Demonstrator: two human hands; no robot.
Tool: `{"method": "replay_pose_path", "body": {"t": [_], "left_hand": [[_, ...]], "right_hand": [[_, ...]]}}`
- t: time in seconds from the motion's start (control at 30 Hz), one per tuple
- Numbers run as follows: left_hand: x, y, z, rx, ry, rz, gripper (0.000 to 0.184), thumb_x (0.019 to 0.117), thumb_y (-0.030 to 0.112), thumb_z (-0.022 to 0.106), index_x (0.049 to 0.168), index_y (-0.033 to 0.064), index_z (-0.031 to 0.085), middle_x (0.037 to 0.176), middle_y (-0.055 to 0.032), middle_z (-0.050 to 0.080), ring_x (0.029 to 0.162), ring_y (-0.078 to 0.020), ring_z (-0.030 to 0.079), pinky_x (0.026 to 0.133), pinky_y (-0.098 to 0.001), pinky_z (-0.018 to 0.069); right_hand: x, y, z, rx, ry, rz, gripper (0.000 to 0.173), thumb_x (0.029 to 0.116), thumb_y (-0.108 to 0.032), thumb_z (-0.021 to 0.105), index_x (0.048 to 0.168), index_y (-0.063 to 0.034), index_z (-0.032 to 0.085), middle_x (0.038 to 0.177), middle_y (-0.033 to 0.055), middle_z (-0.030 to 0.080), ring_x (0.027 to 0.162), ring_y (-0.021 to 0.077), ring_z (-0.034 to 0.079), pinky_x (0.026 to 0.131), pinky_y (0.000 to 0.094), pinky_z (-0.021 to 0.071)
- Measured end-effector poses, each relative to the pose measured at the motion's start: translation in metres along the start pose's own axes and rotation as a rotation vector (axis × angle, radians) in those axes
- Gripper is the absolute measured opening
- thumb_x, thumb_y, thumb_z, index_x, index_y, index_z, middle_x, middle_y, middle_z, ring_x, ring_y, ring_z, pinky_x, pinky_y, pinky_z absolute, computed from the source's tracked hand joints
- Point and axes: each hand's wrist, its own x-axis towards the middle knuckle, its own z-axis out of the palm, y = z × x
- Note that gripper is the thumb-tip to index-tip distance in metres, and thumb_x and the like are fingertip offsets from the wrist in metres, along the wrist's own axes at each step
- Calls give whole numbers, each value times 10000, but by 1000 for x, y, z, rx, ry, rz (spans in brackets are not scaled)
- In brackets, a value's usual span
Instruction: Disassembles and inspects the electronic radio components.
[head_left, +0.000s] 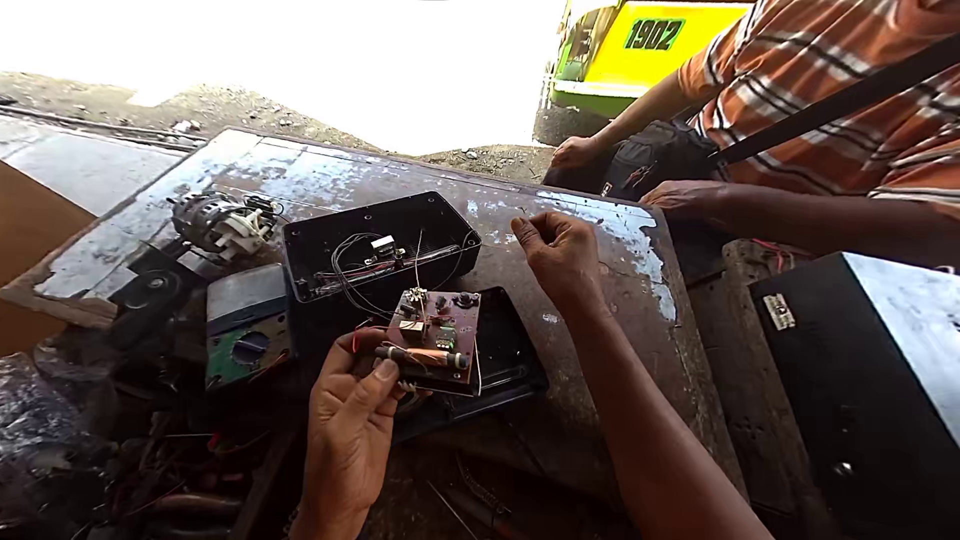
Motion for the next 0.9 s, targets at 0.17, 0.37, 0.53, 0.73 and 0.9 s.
{"method": "replay_pose_path", "body": {"t": [0.17,0.37,0.53,0.73,0.9], "left_hand": [[-4,-10,-5,117,-74,36,281,958,12,617,1230,-13,550,1128,-133,683,995,-182,702,872,-349,612],[-5,-11,-11,132,-138,67,301,967,-2,603,1254,-22,517,1130,-119,675,1014,-172,690,889,-325,600],[-8,-12,-11,115,-161,55,327,952,30,647,1261,-3,544,1128,-101,678,1001,-163,692,890,-323,601],[-7,-14,-13,147,-223,58,331,954,59,662,1264,5,561,1141,-90,674,1012,-160,685,906,-318,594],[-6,-14,-13,149,-273,79,295,964,-4,615,1250,-18,543,1127,-81,659,1008,-139,666,896,-315,583]], "right_hand": [[63,-27,18,-278,-366,43,546,971,-594,593,1068,-77,740,831,96,697,738,262,671,723,554,549],[79,-40,64,-549,-803,72,503,1089,-376,431,795,-32,652,789,161,648,776,316,661,688,563,512],[43,-24,39,-355,-539,-128,443,1100,-336,419,819,-76,641,720,78,610,709,235,641,651,493,511],[17,-10,33,-294,-309,-185,434,1095,-361,435,821,-116,667,663,21,593,630,175,605,584,443,468],[17,-9,40,-316,-294,-204,442,1102,-396,426,901,-99,686,692,44,618,651,188,626,605,449,480]]}}
